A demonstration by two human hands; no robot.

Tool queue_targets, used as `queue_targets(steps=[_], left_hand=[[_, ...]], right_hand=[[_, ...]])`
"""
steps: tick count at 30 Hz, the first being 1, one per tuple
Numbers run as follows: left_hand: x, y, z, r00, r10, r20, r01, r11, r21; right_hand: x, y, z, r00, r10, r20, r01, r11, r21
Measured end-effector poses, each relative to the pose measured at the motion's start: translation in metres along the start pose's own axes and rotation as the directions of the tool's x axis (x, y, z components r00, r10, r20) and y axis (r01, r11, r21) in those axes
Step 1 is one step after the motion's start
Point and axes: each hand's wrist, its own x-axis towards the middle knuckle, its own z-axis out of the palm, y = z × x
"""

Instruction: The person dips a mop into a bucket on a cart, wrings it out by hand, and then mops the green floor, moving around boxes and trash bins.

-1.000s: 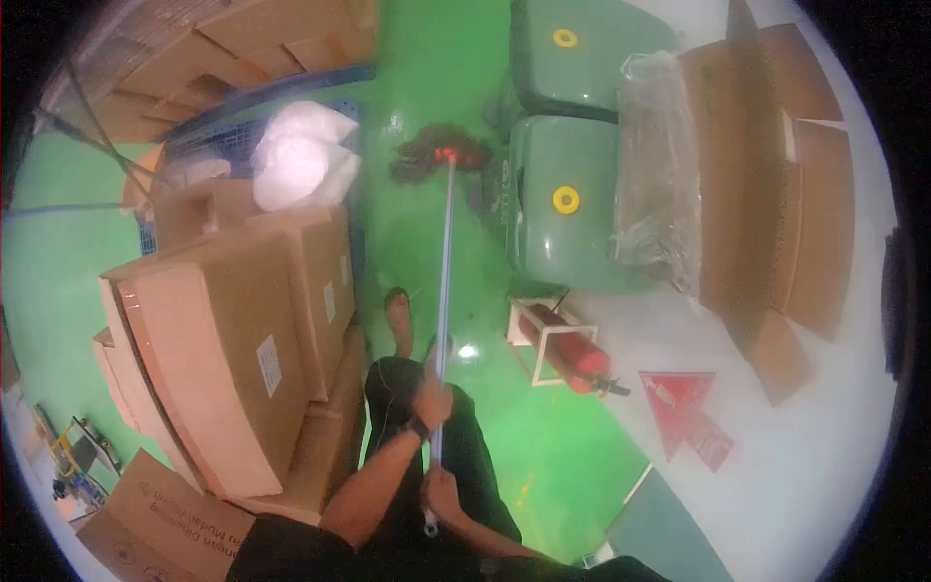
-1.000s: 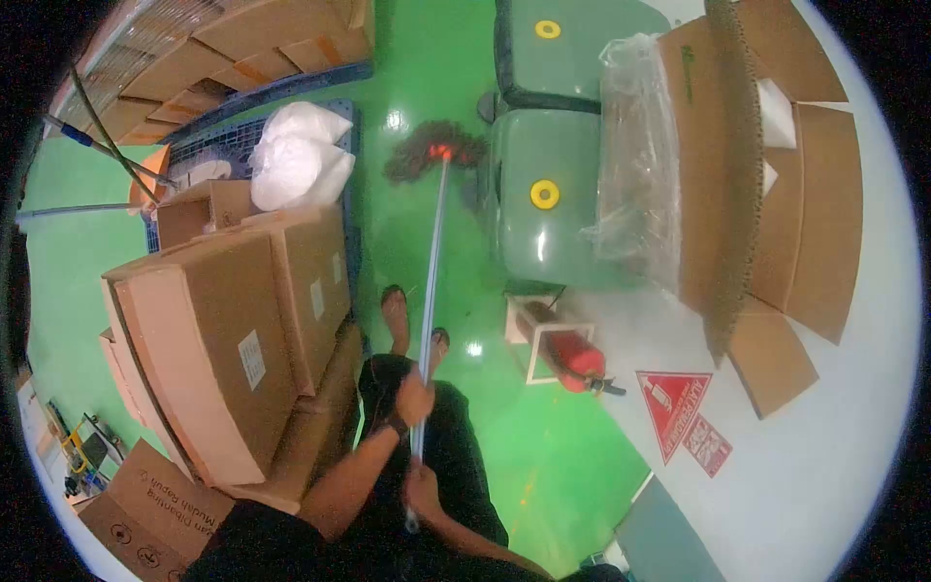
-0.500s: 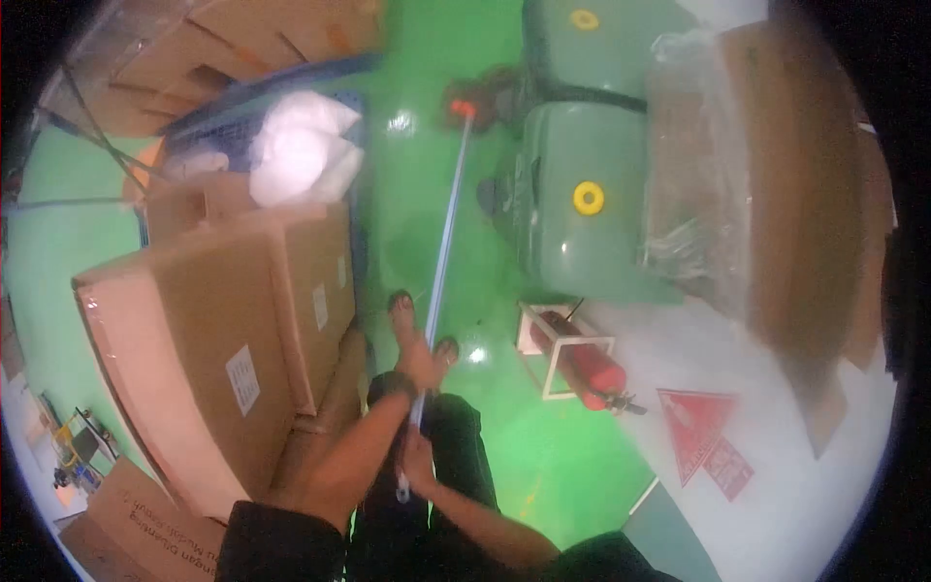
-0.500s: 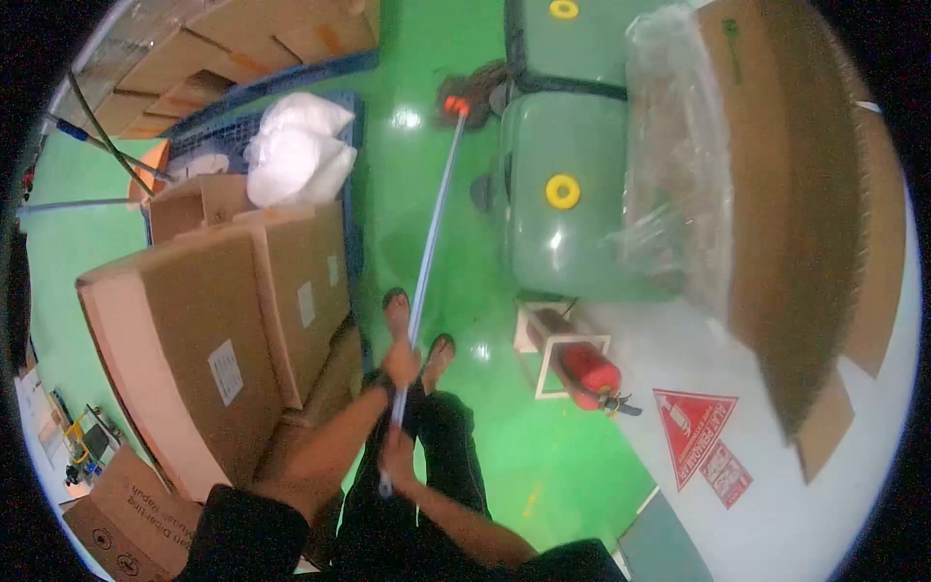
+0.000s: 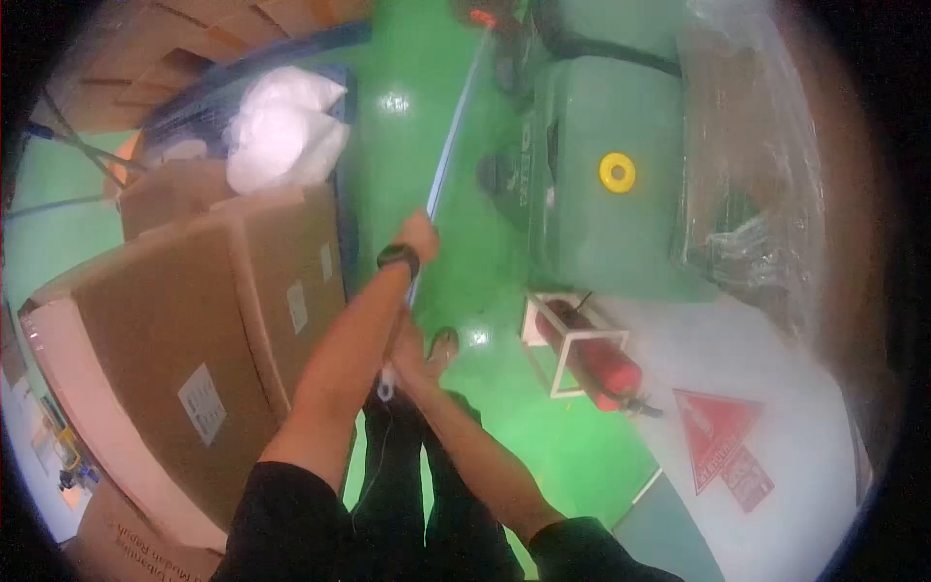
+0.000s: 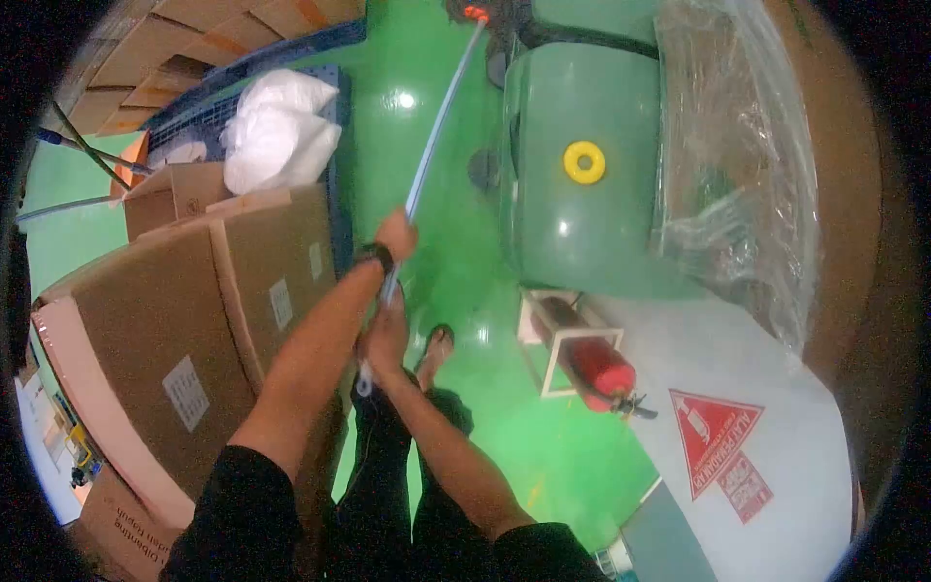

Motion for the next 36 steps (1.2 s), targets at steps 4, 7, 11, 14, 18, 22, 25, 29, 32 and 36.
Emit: queue_targets(steps=[4,7,11,14,18,22,25,29,32,36], left_hand=[[-0.124,-0.023,0.047,0.988,-0.142,0.065,0.134,0.984,0.117],[-0.238,0.003,0.06,0.968,-0.248,0.047,0.248,0.969,0.012],[-0.355,0.01,0.061,0.988,-0.077,0.133,0.09,0.991,-0.095],[-0.358,0.016,0.05,0.963,-0.157,0.22,0.181,0.979,-0.091],[-0.244,0.007,0.041,0.998,0.002,0.066,0.002,0.998,-0.064],[-0.229,-0.009,0.03,0.945,0.21,-0.249,-0.188,0.976,0.111],[-0.332,-0.045,0.074,0.981,-0.188,0.043,0.191,0.98,-0.059],[-0.421,-0.031,0.079,0.958,-0.263,0.114,0.27,0.961,-0.053],[-0.388,-0.042,0.097,0.995,-0.093,0.031,0.096,0.988,-0.124],[-0.252,-0.034,0.074,0.989,0.098,-0.114,-0.105,0.993,-0.059]], right_hand=[[-0.131,-0.031,-0.071,0.953,0.275,0.127,-0.288,0.953,0.099],[-0.232,-0.03,-0.126,0.743,0.582,0.33,-0.659,0.722,0.209],[-0.326,-0.084,-0.175,0.604,0.732,0.316,-0.791,0.598,0.128],[-0.331,-0.077,-0.172,0.659,0.688,0.305,-0.74,0.666,0.097],[-0.231,-0.063,-0.124,0.751,0.549,0.367,-0.655,0.693,0.302],[-0.224,-0.056,-0.098,0.722,0.57,0.391,-0.689,0.643,0.335],[-0.323,-0.035,-0.127,0.671,0.661,0.335,-0.729,0.672,0.133],[-0.388,-0.061,-0.167,0.608,0.726,0.323,-0.783,0.614,0.094],[-0.364,-0.061,-0.169,0.651,0.686,0.326,-0.732,0.681,0.03],[-0.237,-0.009,-0.141,0.802,0.502,0.325,-0.49,0.863,-0.125]])
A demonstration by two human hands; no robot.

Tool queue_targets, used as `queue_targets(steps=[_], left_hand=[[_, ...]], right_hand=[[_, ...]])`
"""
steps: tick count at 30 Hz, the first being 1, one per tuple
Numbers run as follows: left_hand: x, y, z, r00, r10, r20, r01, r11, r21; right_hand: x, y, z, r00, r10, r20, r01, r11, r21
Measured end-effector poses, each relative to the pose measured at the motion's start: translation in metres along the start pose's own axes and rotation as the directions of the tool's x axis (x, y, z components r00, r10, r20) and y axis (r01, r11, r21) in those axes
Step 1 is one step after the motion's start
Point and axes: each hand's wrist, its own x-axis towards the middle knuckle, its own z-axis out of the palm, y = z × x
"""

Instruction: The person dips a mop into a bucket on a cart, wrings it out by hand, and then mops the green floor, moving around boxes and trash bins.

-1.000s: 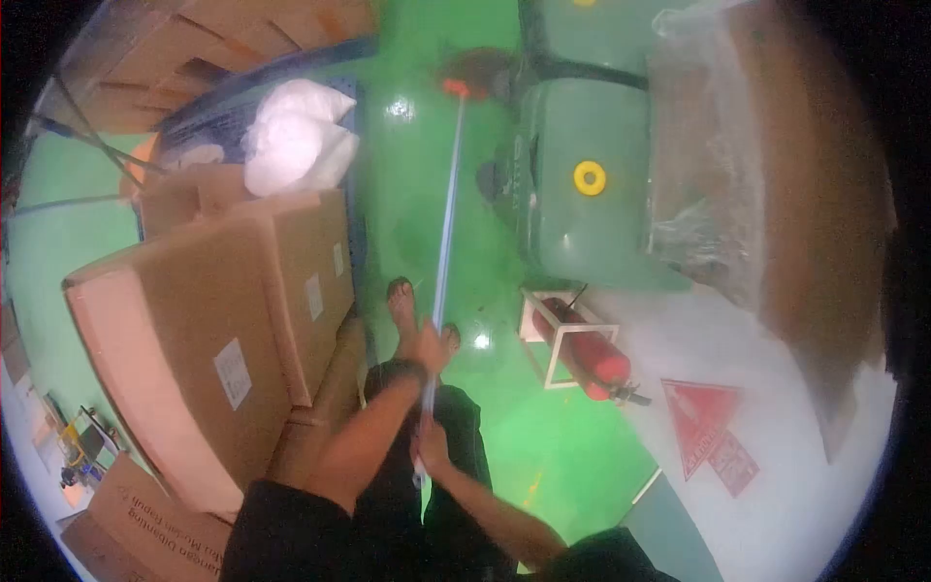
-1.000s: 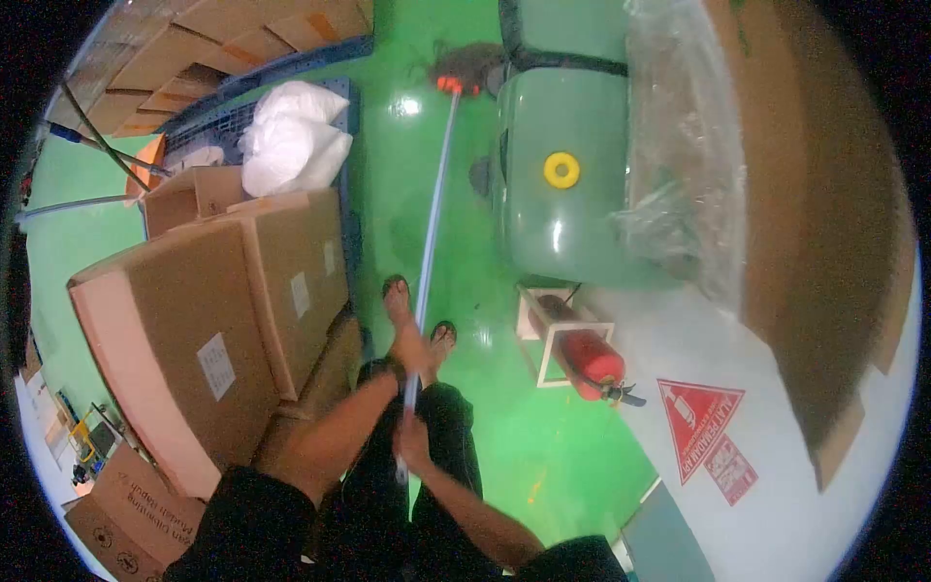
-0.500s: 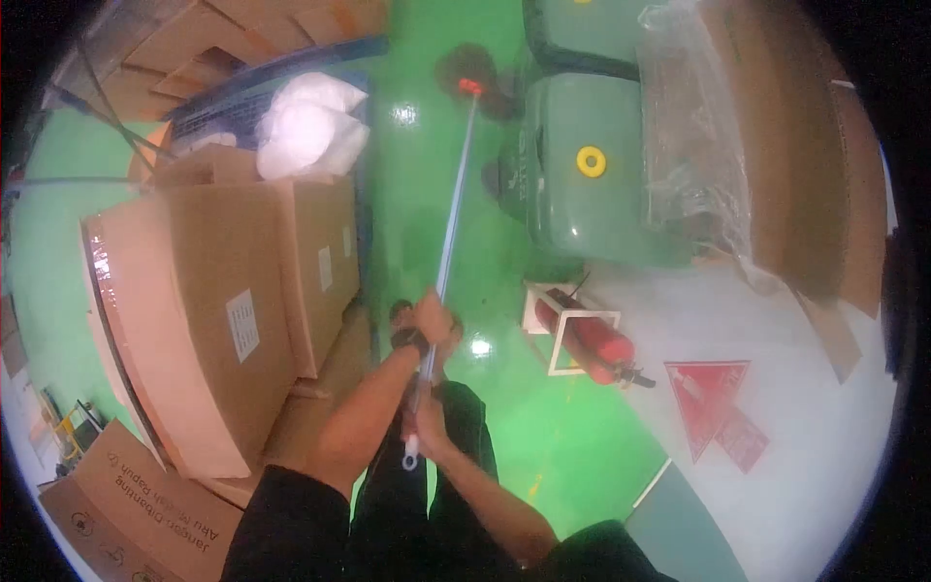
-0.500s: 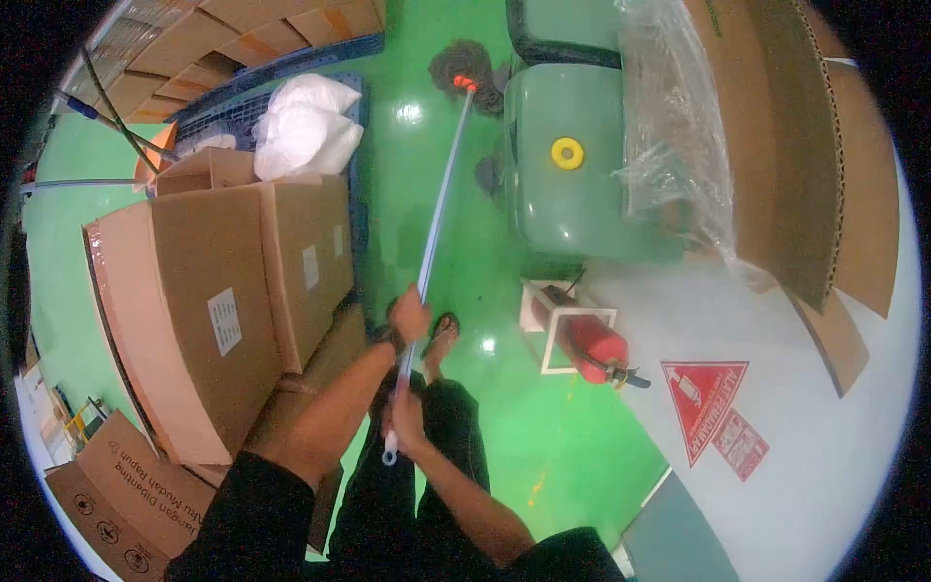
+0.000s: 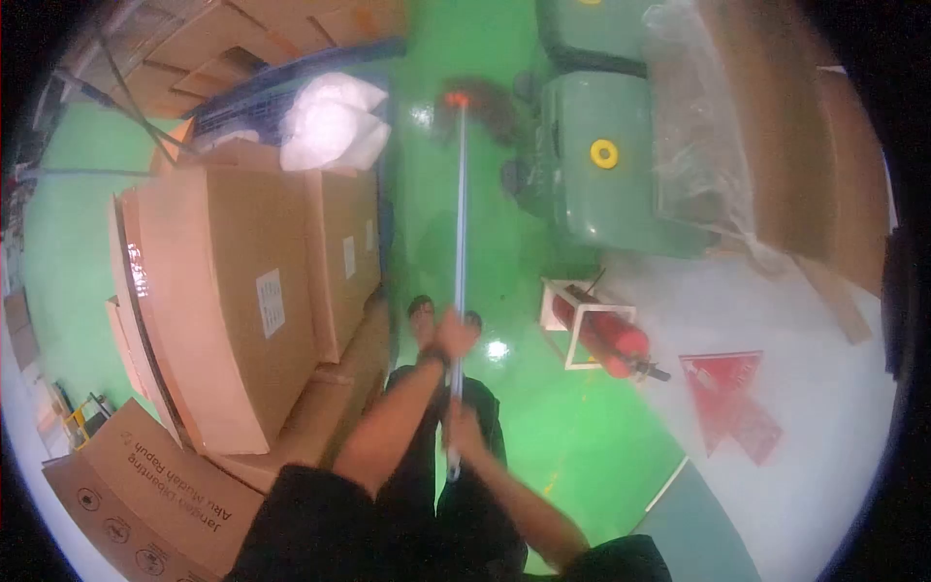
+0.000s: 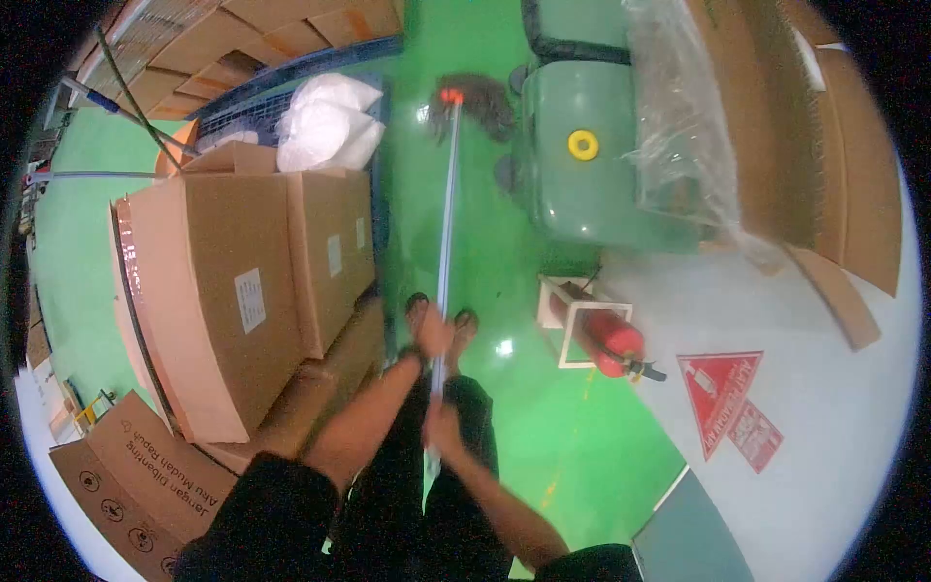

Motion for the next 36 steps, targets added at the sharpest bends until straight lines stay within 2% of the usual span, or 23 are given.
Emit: queue_targets(steps=[2,4,6,7,9,11,12,13,14,15,17,22,23,24,25,26,29,30,32,33,34,35,36], left_hand=[[0.099,-0.012,0.003,0.997,0.002,-0.077,-0.012,0.992,-0.126],[0.185,-0.003,-0.008,0.986,-0.04,-0.161,0.037,0.999,-0.019],[0.21,-0.002,-0.021,0.987,-0.04,-0.159,0.034,0.999,-0.038],[0.191,-0.015,-0.002,0.982,-0.045,-0.181,0.04,0.999,-0.03],[0.113,-0.045,0.039,0.968,-0.046,-0.245,0.046,0.999,-0.007],[0.021,-0.045,0.058,0.956,-0.056,-0.288,0.055,0.998,-0.009],[-0.047,-0.036,0.075,0.964,-0.125,-0.236,0.116,0.992,-0.05],[-0.116,-0.025,0.09,0.967,-0.19,-0.172,0.178,0.98,-0.085],[-0.174,-0.011,0.096,0.965,-0.242,-0.104,0.232,0.967,-0.1],[-0.215,0.005,0.093,0.955,-0.296,-0.022,0.289,0.945,-0.151],[-0.238,0.034,0.069,0.873,-0.407,0.267,0.481,0.805,-0.346],[-0.13,0.033,0.011,0.907,-0.368,0.205,0.412,0.877,-0.249],[-0.086,0.021,0.001,0.956,-0.264,0.131,0.284,0.944,-0.17],[-0.043,0.008,-0.008,0.987,-0.153,0.052,0.156,0.986,-0.065],[0.001,-0.005,-0.018,0.999,-0.041,-0.026,0.042,0.998,0.055],[0.05,-0.027,-0.007,0.994,-0.055,-0.095,0.051,0.998,-0.041],[0.136,-0.039,-0.018,0.989,-0.136,-0.055,0.124,0.974,-0.188],[0.126,-0.03,-0.018,0.978,-0.208,-0.02,0.198,0.953,-0.23],[0.076,-0.027,0.013,0.989,-0.143,-0.041,0.137,0.983,-0.124],[0.027,-0.03,0.039,0.993,-0.085,-0.086,0.079,0.994,-0.072],[-0.037,-0.026,0.072,0.987,-0.086,-0.135,0.075,0.994,-0.083],[-0.107,-0.02,0.107,0.978,-0.125,-0.166,0.103,0.986,-0.134],[-0.174,-0.006,0.131,0.972,-0.194,-0.134,0.167,0.968,-0.189]], right_hand=[[0.092,-0.038,-0.003,0.958,-0.258,-0.127,0.248,0.965,-0.089],[0.212,-0.044,0.0,0.761,-0.566,-0.317,0.447,0.812,-0.376],[0.202,-0.065,-0.014,0.757,-0.642,-0.122,0.543,0.722,-0.429],[0.195,-0.051,-0.012,0.556,-0.826,-0.096,0.601,0.479,-0.639],[0.154,-0.007,-0.005,0.603,-0.795,-0.07,0.569,0.489,-0.661],[0.066,0.075,-0.02,0.906,-0.422,-0.005,0.386,0.834,-0.394],[0.014,0.135,-0.034,0.801,-0.595,0.069,0.476,0.562,-0.676],[-0.066,0.074,-0.047,0.997,0.077,0.02,-0.064,0.925,-0.374],[-0.106,0.159,-0.059,0.887,-0.462,-0.001,0.391,0.753,-0.529],[-0.149,0.163,-0.066,0.992,-0.112,-0.063,0.068,0.872,-0.485],[-0.197,0.099,-0.067,0.984,0.089,-0.154,-0.152,0.874,-0.461],[-0.115,0.056,-0.033,0.951,-0.263,-0.161,0.156,0.861,-0.484],[-0.073,0.045,-0.025,0.98,-0.135,-0.144,0.068,0.915,-0.398],[-0.028,0.035,-0.013,0.976,-0.161,-0.145,0.121,0.959,-0.255],[0.012,0.005,-0.004,0.946,-0.307,-0.102,0.251,0.895,-0.369],[0.08,0.022,0.004,0.879,-0.476,-0.023,0.356,0.689,-0.631],[0.168,-0.018,0.02,0.757,-0.631,-0.169,0.513,0.734,-0.445],[0.156,-0.016,0.014,0.905,-0.408,-0.116,0.355,0.879,-0.318],[0.117,0.008,-0.011,0.926,-0.378,-0.003,0.329,0.811,-0.483],[0.074,0.053,-0.027,0.833,-0.545,0.089,0.435,0.549,-0.714],[0.033,0.118,-0.046,0.603,-0.796,0.054,0.603,0.411,-0.683],[-0.043,0.088,-0.068,0.994,-0.021,0.106,0.083,0.773,-0.629],[-0.089,0.15,-0.083,0.967,-0.251,0.034,0.225,0.789,-0.572]])
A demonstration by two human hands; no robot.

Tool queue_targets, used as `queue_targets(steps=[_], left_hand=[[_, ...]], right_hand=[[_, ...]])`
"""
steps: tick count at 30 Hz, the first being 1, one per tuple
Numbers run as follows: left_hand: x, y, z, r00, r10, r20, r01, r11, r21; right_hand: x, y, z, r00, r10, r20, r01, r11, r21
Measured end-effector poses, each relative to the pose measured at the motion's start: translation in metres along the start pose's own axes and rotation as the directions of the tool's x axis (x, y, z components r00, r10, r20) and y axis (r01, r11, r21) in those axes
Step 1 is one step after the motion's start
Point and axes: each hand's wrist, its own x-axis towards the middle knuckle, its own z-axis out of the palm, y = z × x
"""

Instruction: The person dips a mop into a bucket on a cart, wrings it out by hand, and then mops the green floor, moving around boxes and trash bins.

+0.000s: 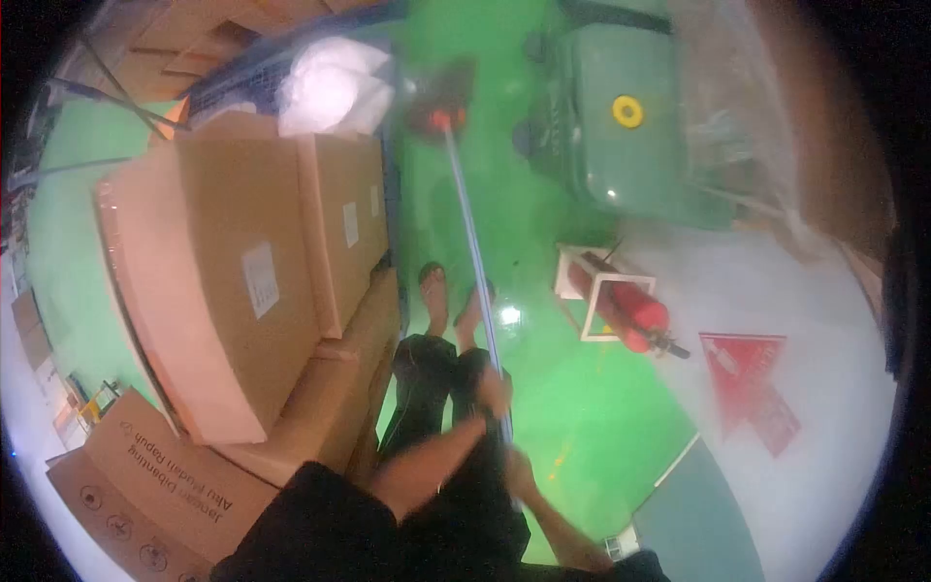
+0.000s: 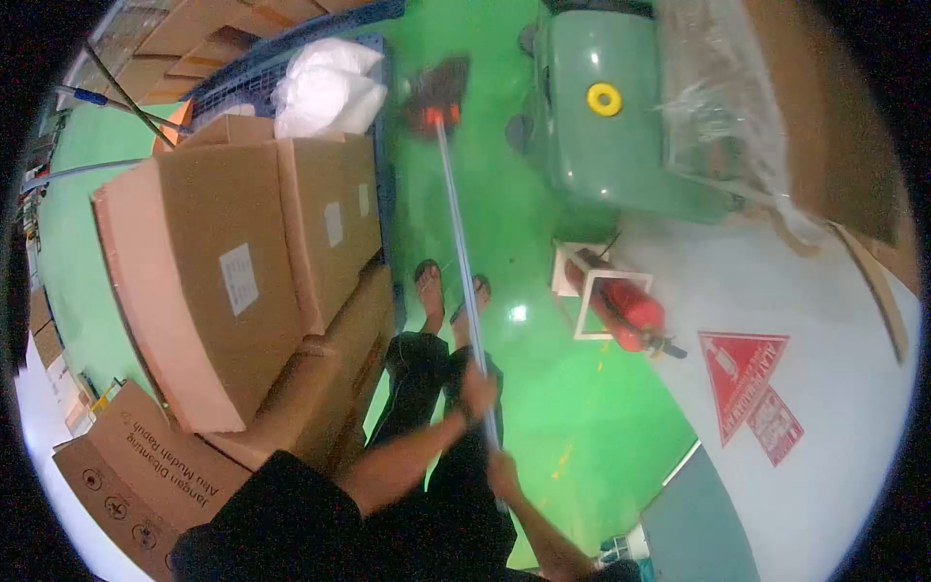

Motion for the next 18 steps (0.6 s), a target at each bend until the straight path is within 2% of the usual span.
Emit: queue_targets(steps=[1,2,3,4,6,7,8,9,10,11,12,13,14,15,18], left_hand=[[-0.065,0.0,0.009,0.995,-0.088,0.046,0.089,0.995,-0.035],[-0.109,0.02,-0.007,0.883,-0.339,0.326,0.336,0.939,0.066],[-0.144,0.03,-0.01,0.834,-0.378,0.401,0.357,0.925,0.13],[-0.142,0.041,-0.015,0.831,-0.373,0.413,0.372,0.924,0.088],[-0.15,0.046,-0.016,0.81,-0.378,0.447,0.416,0.909,0.016],[-0.139,0.011,0.012,0.862,-0.242,0.446,0.251,0.967,0.04],[-0.105,0.026,0.005,0.925,-0.243,0.293,0.243,0.969,0.036],[-0.071,0.041,-0.001,0.962,-0.238,0.132,0.235,0.971,0.035],[-0.02,0.021,0.008,0.911,-0.32,0.26,0.303,0.947,0.104],[0.031,0.023,-0.001,0.966,-0.072,0.247,0.032,0.987,0.16],[0.085,0.032,-0.006,0.984,-0.012,0.179,-0.017,0.988,0.156],[0.139,0.042,-0.01,0.993,0.049,0.108,-0.066,0.985,0.158],[0.192,0.049,-0.013,0.993,0.109,0.037,-0.114,0.979,0.169],[0.232,0.078,-0.025,0.995,-0.093,0.037,0.088,0.988,0.128],[0.242,0.105,-0.053,0.979,-0.087,0.185,0.09,0.996,-0.011]], right_hand=[[-0.062,0.015,-0.002,0.986,-0.109,-0.127,0.111,0.994,0.009],[-0.112,0.017,-0.006,0.992,0.084,-0.096,-0.084,0.996,0.005],[-0.141,-0.02,-0.032,0.906,0.42,0.047,-0.423,0.894,0.146],[-0.162,-0.015,-0.027,0.923,0.378,-0.073,-0.362,0.917,0.165],[-0.151,-0.026,-0.038,0.927,0.367,-0.08,-0.357,0.927,0.116],[-0.135,-0.032,-0.041,0.93,0.359,-0.08,-0.352,0.931,0.095],[-0.111,-0.033,-0.04,0.933,0.351,-0.079,-0.336,0.929,0.156],[-0.078,-0.036,-0.036,0.959,0.264,-0.105,-0.245,0.956,0.16],[-0.039,-0.039,-0.032,0.975,0.181,-0.131,-0.159,0.974,0.163],[0.007,-0.043,-0.025,0.979,0.064,-0.192,-0.035,0.988,0.149],[0.061,-0.044,-0.018,0.97,0.211,-0.123,-0.174,0.95,0.26],[0.121,-0.023,0.002,0.957,-0.131,-0.259,0.174,0.973,0.152],[0.151,-0.097,-0.037,0.986,0.131,-0.106,-0.052,0.834,0.55],[0.184,-0.118,-0.05,0.99,0.09,-0.106,-0.025,0.865,0.5],[0.207,-0.106,-0.048,0.971,0.185,0.153,-0.24,0.725,0.645]])
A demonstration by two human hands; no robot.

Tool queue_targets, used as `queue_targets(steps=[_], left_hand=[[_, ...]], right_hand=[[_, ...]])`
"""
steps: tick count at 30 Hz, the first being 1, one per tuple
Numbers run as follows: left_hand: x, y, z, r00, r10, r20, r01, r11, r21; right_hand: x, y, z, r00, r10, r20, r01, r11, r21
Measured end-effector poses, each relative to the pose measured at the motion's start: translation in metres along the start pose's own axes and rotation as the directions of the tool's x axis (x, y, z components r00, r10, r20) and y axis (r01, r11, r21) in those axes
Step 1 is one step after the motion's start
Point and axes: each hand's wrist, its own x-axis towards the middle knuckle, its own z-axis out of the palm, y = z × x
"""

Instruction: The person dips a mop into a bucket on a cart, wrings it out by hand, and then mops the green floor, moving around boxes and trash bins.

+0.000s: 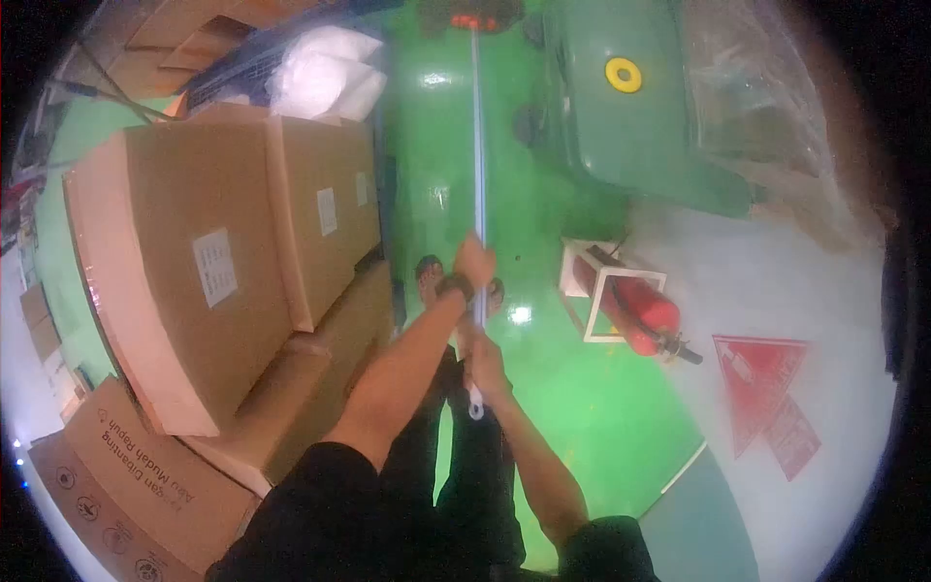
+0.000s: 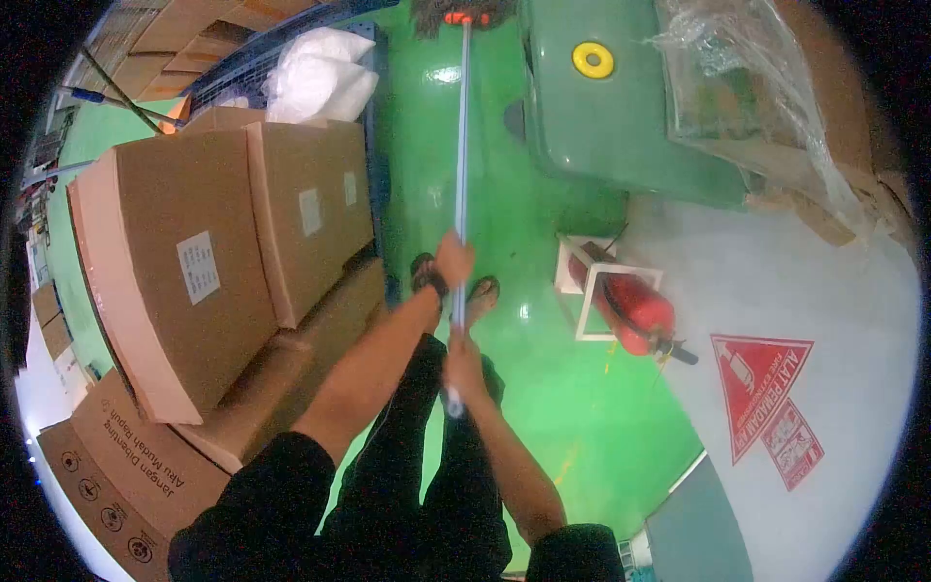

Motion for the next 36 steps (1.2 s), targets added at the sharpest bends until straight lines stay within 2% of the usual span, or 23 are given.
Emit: queue_targets(steps=[1,2,3,5,6,7,9,11,14,15,16,17,19,20,22,25,26,27,28,29,31,34,36], left_hand=[[-0.02,-0.02,0.02,1.0,0.03,0.004,-0.03,0.999,0.028],[-0.061,-0.057,0.057,0.998,0.063,0.023,-0.065,0.996,0.064],[-0.109,-0.093,0.094,0.995,0.087,0.056,-0.092,0.991,0.093],[-0.229,-0.139,0.154,0.979,0.046,0.201,-0.068,0.992,0.106],[-0.288,-0.131,0.164,0.973,-0.035,0.228,0.023,0.998,0.056],[-0.344,-0.104,0.16,0.934,-0.183,0.306,0.19,0.982,0.007],[-0.405,-0.067,0.152,0.824,-0.37,0.43,0.42,0.907,-0.024],[-0.41,-0.069,0.159,0.833,-0.383,0.4,0.46,0.88,-0.115],[-0.337,-0.075,0.135,0.933,-0.245,0.263,0.271,0.96,-0.068],[-0.295,-0.086,0.135,0.961,-0.235,0.146,0.263,0.939,-0.221],[-0.242,-0.108,0.132,0.993,-0.111,0.043,0.116,0.978,-0.173],[-0.179,-0.084,0.09,0.924,-0.322,0.208,0.354,0.924,-0.142],[-0.062,-0.072,0.04,0.999,-0.026,0.024,0.024,0.997,0.073],[-0.004,-0.066,0.015,0.99,0.124,-0.069,-0.106,0.97,0.219],[0.042,-0.07,-0.006,0.956,0.294,0.007,-0.283,0.914,0.291],[-0.014,-0.039,-0.012,0.981,0.169,-0.096,-0.162,0.983,0.083],[-0.052,-0.063,0.026,0.988,0.021,-0.15,-0.006,0.995,0.103],[-0.09,-0.088,0.064,0.971,-0.127,-0.201,0.151,0.983,0.108],[-0.134,-0.087,0.062,0.99,-0.098,-0.103,0.105,0.992,0.066],[-0.179,-0.084,0.059,0.998,-0.068,-0.004,0.068,0.998,0.014],[-0.247,-0.066,0.045,0.982,-0.104,0.158,0.11,0.993,-0.03],[-0.229,-0.072,0.044,0.962,-0.138,0.236,0.133,0.99,0.039],[-0.179,-0.074,0.029,0.972,-0.058,0.229,0.049,0.998,0.044]], right_hand=[[-0.002,0.049,-0.01,0.964,-0.265,-0.035,0.228,0.883,-0.41],[-0.024,0.111,-0.026,0.862,-0.505,0.047,0.367,0.557,-0.745],[-0.077,0.123,-0.038,0.931,-0.357,-0.078,0.22,0.717,-0.662],[-0.177,0.212,-0.088,0.827,-0.561,0.033,0.363,0.489,-0.794],[-0.249,0.167,-0.092,0.956,0.204,-0.211,-0.258,0.928,-0.271],[-0.296,0.192,-0.106,0.959,0.068,-0.274,-0.199,0.853,-0.483],[-0.357,0.163,-0.104,0.905,0.131,-0.406,-0.353,0.762,-0.542],[-0.361,0.186,-0.109,0.886,0.113,-0.449,-0.372,0.752,-0.545],[-0.299,0.138,-0.089,0.932,0.027,-0.36,-0.253,0.761,-0.598],[-0.264,0.11,-0.079,0.949,0.094,-0.302,-0.246,0.819,-0.518],[-0.21,0.155,-0.079,0.931,-0.327,-0.165,0.095,0.65,-0.754],[-0.16,0.12,-0.065,0.95,-0.306,-0.062,0.152,0.63,-0.762],[-0.063,0.037,-0.025,0.937,-0.348,-0.031,0.252,0.733,-0.631],[-0.015,0.029,-0.009,0.854,-0.519,0.012,0.367,0.587,-0.722],[0.027,0.021,0.012,0.87,-0.49,-0.062,0.406,0.781,-0.475],[0.01,0.071,0.003,0.889,-0.457,0.022,0.391,0.733,-0.557],[-0.043,0.079,-0.014,0.836,-0.519,0.181,0.474,0.514,-0.715],[-0.101,0.036,-0.016,0.996,0.086,-0.007,-0.078,0.865,-0.496],[-0.123,0.13,-0.029,0.983,-0.181,-0.012,0.133,0.766,-0.628],[-0.174,0.105,-0.024,0.983,0.04,-0.179,-0.121,0.874,-0.47],[-0.237,0.106,-0.013,0.959,0.178,-0.221,-0.25,0.898,-0.363],[-0.231,0.083,0.013,0.947,0.191,-0.259,-0.237,0.959,-0.158],[-0.171,0.108,0.03,0.973,0.015,-0.23,-0.036,0.995,-0.088]])
